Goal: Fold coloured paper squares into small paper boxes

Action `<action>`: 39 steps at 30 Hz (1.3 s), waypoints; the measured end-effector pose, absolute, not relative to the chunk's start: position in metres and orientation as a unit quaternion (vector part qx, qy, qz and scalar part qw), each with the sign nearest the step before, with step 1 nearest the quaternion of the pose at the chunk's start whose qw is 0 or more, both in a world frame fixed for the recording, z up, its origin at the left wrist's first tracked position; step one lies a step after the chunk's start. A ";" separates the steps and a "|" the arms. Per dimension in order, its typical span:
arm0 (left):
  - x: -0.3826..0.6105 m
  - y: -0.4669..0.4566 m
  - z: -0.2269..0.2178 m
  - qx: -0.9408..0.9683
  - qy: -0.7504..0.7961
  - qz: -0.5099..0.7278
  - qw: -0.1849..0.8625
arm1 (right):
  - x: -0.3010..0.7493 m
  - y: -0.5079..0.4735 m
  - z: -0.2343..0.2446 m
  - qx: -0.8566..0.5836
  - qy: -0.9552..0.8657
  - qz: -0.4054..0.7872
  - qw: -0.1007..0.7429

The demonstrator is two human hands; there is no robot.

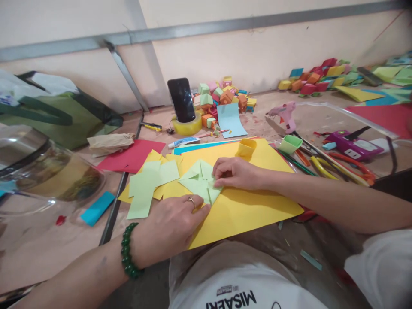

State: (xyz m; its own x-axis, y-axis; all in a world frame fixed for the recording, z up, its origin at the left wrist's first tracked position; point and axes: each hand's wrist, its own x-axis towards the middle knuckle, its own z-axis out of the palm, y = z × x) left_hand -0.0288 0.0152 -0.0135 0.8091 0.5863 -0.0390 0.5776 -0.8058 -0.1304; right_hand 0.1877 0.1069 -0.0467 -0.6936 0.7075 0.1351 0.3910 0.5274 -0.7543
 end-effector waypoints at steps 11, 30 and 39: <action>-0.028 0.014 -0.014 -0.958 -0.278 0.012 0.071 | 0.183 0.099 -0.046 -0.355 -0.867 0.279 0.211; -0.024 0.018 -0.015 -0.957 -0.276 -0.004 0.085 | 0.185 0.099 -0.050 -0.352 -0.883 0.220 0.218; -0.025 0.019 -0.013 -0.956 -0.286 -0.007 0.067 | 0.197 0.113 -0.041 -0.343 -0.853 0.337 0.205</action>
